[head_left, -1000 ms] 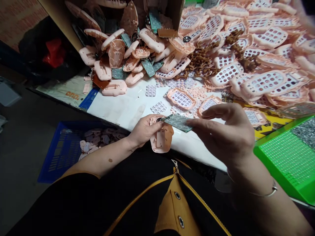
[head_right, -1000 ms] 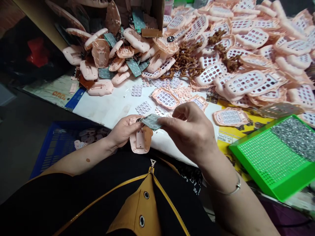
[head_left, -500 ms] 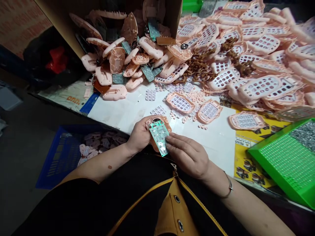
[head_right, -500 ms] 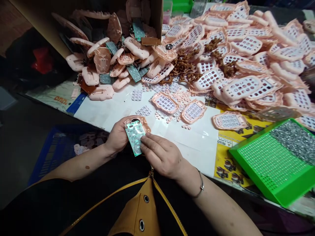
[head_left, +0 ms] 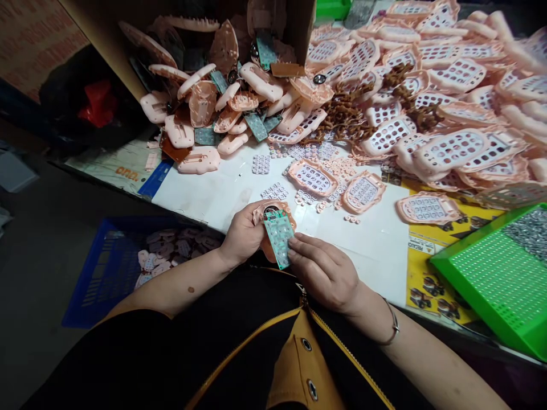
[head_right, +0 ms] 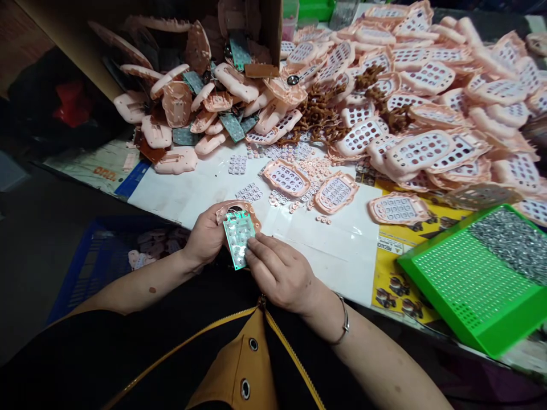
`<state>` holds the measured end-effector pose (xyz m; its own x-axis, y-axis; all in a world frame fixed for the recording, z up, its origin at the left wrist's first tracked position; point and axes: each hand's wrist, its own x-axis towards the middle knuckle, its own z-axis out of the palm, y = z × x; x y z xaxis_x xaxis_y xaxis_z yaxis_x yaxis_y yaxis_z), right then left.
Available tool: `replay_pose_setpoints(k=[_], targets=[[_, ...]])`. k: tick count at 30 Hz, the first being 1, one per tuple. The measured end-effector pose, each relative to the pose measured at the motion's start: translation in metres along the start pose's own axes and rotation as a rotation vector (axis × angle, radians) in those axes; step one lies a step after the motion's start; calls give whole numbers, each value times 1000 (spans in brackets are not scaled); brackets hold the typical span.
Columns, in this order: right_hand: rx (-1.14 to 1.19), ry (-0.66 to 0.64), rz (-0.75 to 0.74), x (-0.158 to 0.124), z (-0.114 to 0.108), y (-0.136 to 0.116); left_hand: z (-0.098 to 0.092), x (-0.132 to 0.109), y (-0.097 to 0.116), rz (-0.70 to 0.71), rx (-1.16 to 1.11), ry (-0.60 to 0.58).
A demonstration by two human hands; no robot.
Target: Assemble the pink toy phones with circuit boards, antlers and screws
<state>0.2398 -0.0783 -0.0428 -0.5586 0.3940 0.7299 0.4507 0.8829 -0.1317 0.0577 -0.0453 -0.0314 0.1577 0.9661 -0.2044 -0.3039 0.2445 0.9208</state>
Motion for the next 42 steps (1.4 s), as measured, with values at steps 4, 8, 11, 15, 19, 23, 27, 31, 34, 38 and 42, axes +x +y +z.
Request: replay_pose_setpoints(k=[4,8,11,15,19,23,27,31,34,38,42], targets=[[2,10,-10,3,2,-1,-5,1,-5,10,-6,1],[-15,6,-21,5,3,0,-14,2,-6,18,20,-55],[-43,-21,-26,5,2,-1,-21,1,-2,-32,-29,-141],[-99,-82,-41,7,0,-2,-29,1,3,-152,-168,-233],[-180,-141,-98,11,-3,-4,-28,1,6,-233,-226,-233],[-238,-224,-145,15,-4,-7,-22,2,4,-225,-118,-126],[-123,-311,-64,18,-5,-9,-21,4,0,-281,-87,-139],[-31,-270,165,20,-6,-6,-19,4,-3,-252,-11,-189],[-26,-375,283,17,-4,0,-15,2,-6,-214,63,-251],[2,-417,332,11,2,4,-12,2,-9,-211,113,-241],[6,-377,357,7,3,3,-10,3,-9,-276,88,-227]])
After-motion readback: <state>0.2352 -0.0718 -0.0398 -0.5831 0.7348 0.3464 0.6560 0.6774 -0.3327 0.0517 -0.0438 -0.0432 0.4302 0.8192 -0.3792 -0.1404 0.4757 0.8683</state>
